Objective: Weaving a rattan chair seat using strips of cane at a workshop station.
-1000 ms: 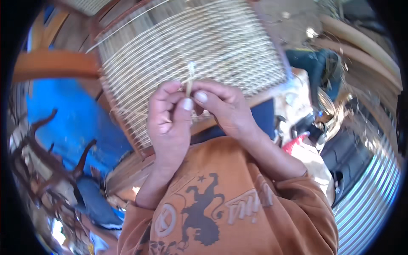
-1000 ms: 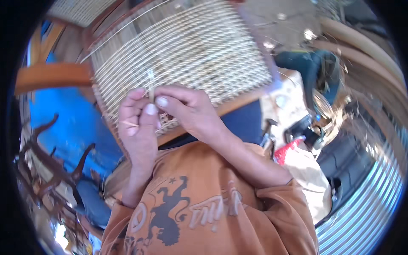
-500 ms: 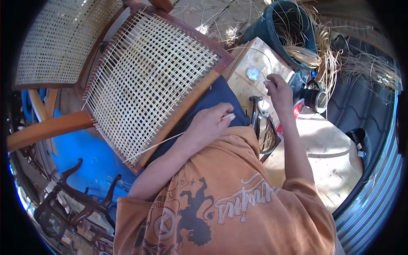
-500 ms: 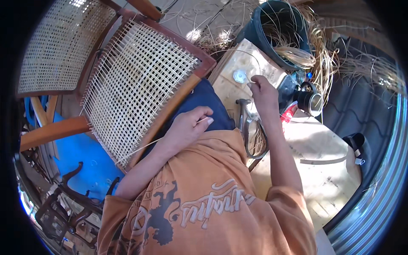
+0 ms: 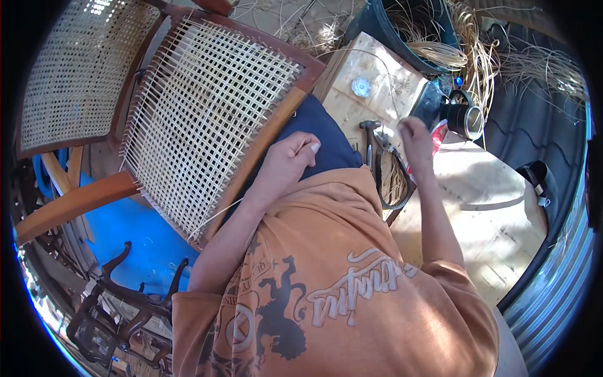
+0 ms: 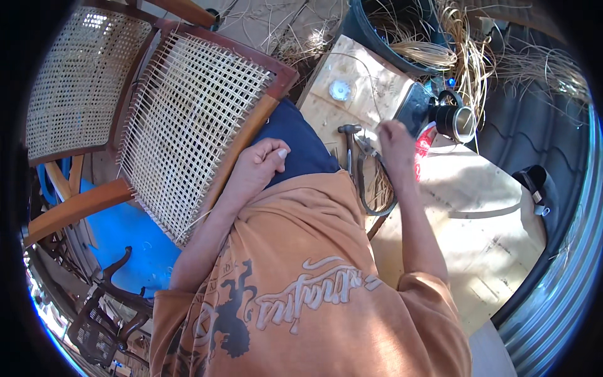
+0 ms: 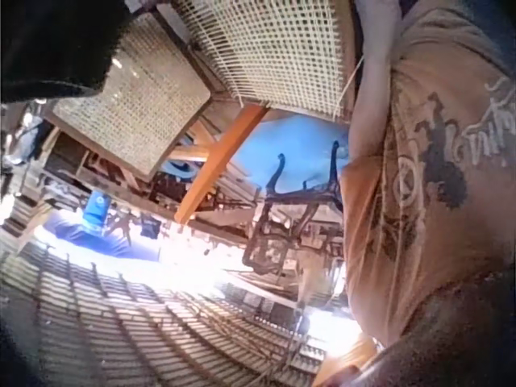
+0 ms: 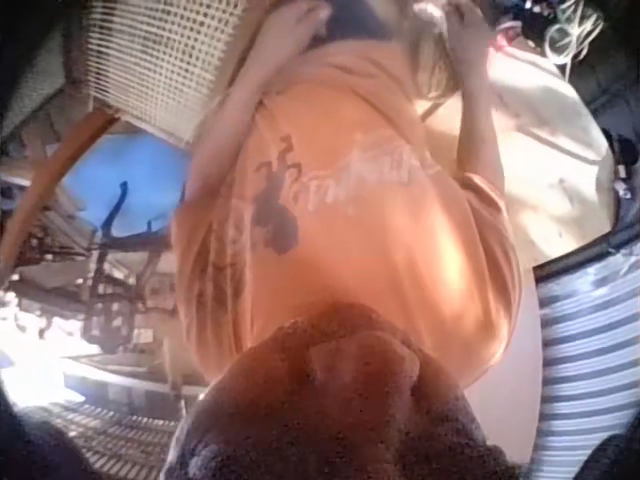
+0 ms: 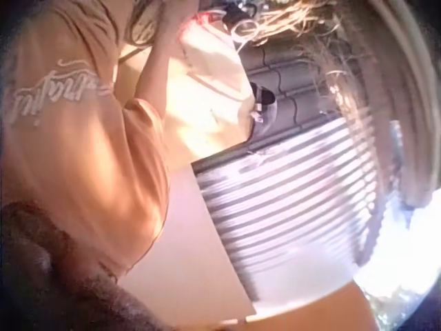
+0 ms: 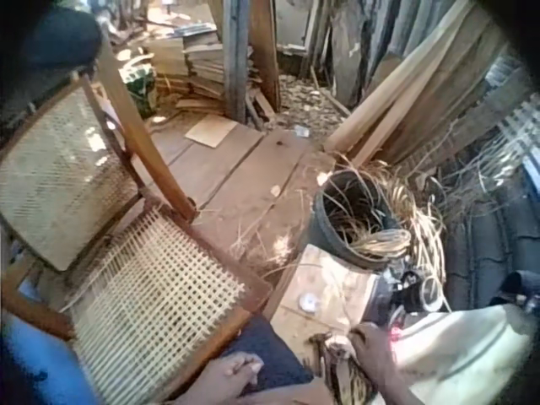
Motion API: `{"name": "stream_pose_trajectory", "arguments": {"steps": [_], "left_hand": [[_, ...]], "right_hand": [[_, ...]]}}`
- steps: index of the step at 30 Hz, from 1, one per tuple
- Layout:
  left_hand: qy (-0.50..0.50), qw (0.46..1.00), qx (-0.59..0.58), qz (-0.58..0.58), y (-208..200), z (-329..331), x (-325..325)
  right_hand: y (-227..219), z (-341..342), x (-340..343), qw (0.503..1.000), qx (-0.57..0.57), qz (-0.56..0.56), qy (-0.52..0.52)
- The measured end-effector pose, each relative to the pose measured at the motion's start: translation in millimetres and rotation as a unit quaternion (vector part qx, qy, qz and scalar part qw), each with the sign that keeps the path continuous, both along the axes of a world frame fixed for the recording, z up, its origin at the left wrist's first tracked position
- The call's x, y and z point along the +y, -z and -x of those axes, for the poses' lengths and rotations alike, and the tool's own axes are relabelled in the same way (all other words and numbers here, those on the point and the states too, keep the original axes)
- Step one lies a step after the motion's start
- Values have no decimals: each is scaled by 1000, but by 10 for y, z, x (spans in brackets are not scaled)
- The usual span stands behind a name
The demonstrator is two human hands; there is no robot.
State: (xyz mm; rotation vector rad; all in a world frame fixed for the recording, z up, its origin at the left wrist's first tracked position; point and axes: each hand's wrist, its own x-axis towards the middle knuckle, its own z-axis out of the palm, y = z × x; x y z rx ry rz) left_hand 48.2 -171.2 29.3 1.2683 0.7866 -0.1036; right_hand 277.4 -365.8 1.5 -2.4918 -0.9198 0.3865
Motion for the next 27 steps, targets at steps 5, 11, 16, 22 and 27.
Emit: {"name": "stream_pose_trajectory", "arguments": {"steps": [5, 11, 16, 22, 27], "left_hand": [[0, 1000, -8, 6, 51, 51, -37], [-10, 999, 6, -46, 5, 145, -67], [-8, 998, -10, -65, 3, 130, -84], [-30, 997, -17, -74, 32, 189, -85], [-37, 997, -6, -71, 44, 203, -94]], "right_hand": [[47, 612, 37, 995, 76, 32, -56], [46, 771, 212, 982, -35, 146, -118], [244, 738, 222, 984, -38, 103, -140], [276, 612, 296, 991, -35, 4, -131], [194, 662, 515, 957, -51, 132, -254]]}}
